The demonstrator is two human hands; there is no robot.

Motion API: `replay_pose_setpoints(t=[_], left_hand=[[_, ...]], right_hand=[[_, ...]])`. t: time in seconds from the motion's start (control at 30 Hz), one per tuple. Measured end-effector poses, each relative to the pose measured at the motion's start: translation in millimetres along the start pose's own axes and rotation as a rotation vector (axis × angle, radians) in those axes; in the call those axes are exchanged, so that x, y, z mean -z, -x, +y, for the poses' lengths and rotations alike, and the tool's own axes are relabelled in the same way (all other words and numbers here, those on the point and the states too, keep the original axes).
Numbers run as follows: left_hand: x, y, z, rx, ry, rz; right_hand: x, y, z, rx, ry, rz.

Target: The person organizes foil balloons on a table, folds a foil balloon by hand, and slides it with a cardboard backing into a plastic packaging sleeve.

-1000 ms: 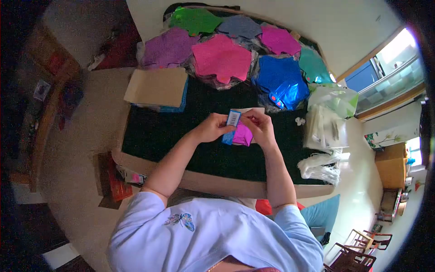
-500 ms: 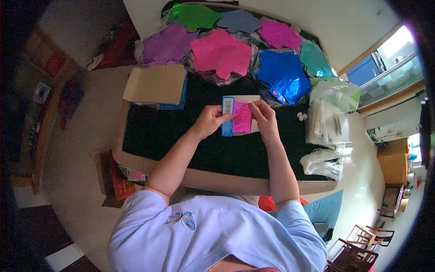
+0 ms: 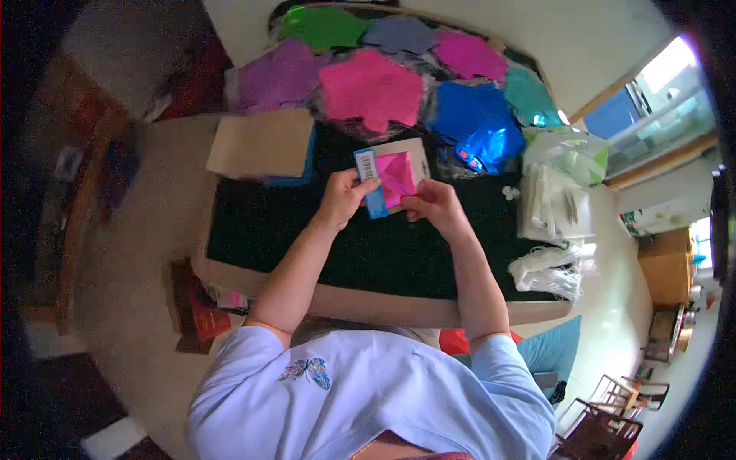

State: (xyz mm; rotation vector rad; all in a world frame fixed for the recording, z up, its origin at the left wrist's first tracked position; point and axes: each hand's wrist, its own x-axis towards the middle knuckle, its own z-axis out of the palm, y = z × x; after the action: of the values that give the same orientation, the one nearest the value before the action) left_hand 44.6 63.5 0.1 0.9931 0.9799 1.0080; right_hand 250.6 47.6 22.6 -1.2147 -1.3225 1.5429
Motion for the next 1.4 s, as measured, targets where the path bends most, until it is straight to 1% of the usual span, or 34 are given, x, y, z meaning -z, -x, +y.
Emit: replay_pose_setpoints(t=[0.07,0.1,0.13,0.2,0.23,0.27,0.3,0.33,0.4,0.47,0.53,0.6,0.63,0.67,0.73,0.77,0.8,0.83,0.87,0.93,0.97,1.03,1.17,1.23,1.27,1.33,1.37,1.4], left_hand=[[3.6,-4.2,-4.9,-0.044,-0.137,0.026],[2.2,-4.2,-2.7,-0.026,-0.059,0.023],[1.7,-3.6,0.3,-0.024,-0.028,0.03],[9.3,-6.2,-1.2,0.018,0.017,0.056],[8.8,-5.9,-3.3,0.019,0.012,0.039],[9.4,-6.1,-3.5,-0.006,0.032,0.027],[9.0,-6.1,-2.8,-0.032,0.055,0.019],[7.4,-4.8,-2.1,-0.033,0.055,0.012],[1.8,-3.2,0.0,-0.03,0.086,-0.006],[1.3,-2.9,1.4,-0.028,0.065,-0.02],[0.7,1.7,3.2,-0.014,0.042,-0.023],[0.9,4.0,6.8,-0.011,0.051,-0.084],[1.3,3.3,5.8,-0.011,0.05,-0.081],[1.9,2.1,4.1,-0.016,0.055,-0.082],[-1.9,6.2,11.2,-0.019,0.054,-0.083],[-4.3,9.1,15.2,-0.027,0.055,-0.081],[-5.8,12.2,19.8,-0.035,0.055,-0.08],[-3.6,11.6,18.1,-0.035,0.051,-0.083],[-1.3,9.1,13.5,-0.035,0.046,-0.094],[-0.8,7.3,12.5,-0.037,0.042,-0.107],[-1.5,8.7,13.0,-0.035,0.064,-0.107],[-2.6,10.6,13.9,-0.032,0.085,-0.108],[-2.6,8.0,11.3,-0.051,0.109,-0.12],[-1.9,9.6,12.7,-0.059,0.11,-0.124],[-1.4,10.8,14.2,-0.029,0.076,-0.13],[-1.1,10.9,15.9,-0.007,0.042,-0.135],[-0.7,10.1,12.7,-0.003,0.052,-0.138],[-1.0,10.1,12.7,0.0,0.064,-0.139]], right_hand=[[7.6,-3.5,5.6,-0.067,0.098,-0.051],[9.1,3.7,-1.5,0.083,0.15,-0.034],[20.0,12.2,-13.1,0.097,0.157,0.005],[48.7,35.2,-38.3,0.354,0.465,0.38],[77.3,49.5,-51.9,0.256,0.514,0.476],[125.7,51.0,-34.3,0.375,0.068,0.472],[195.2,53.9,-12.1,0.414,0.494,0.642],[225.7,68.4,-28.2,0.206,0.831,0.805],[264.7,90.8,-35.8,0.06,1.147,0.825],[307.3,99.5,2.3,0.006,0.895,0.715],[314.2,102.5,4.6,0.032,0.945,0.704],[313.7,102.8,-0.4,-0.025,0.504,0.606],[305.0,102.9,-0.7,0.004,0.767,0.709],[299.2,103.8,-5.4,0.006,0.766,0.707],[287.8,106.7,-11.1,-0.021,0.626,0.663],[299.8,103.4,-4.4,-0.02,0.623,0.662],[325.9,98.0,9.6,-0.018,0.494,0.62],[330.4,96.3,10.5,-0.015,0.367,0.579],[333.1,98.1,13.7,-0.012,0.366,0.583],[311.9,100.1,-1.3,-0.04,0.991,0.614],[303.0,101.4,-9.4,-0.042,0.99,0.617],[294.7,99.9,-20.9,-0.14,0.756,0.556],[303.6,97.4,-15.2,-0.177,0.827,0.571],[300.5,100.0,-13.2,-0.122,0.827,0.555],[300.9,98.9,-13.1,-0.12,0.825,0.552],[319.3,96.2,-6.8,-0.189,0.595,0.486],[325.7,96.8,-1.5,-0.185,0.598,0.483],[323.1,97.4,-0.7,-0.162,0.713,0.548]])
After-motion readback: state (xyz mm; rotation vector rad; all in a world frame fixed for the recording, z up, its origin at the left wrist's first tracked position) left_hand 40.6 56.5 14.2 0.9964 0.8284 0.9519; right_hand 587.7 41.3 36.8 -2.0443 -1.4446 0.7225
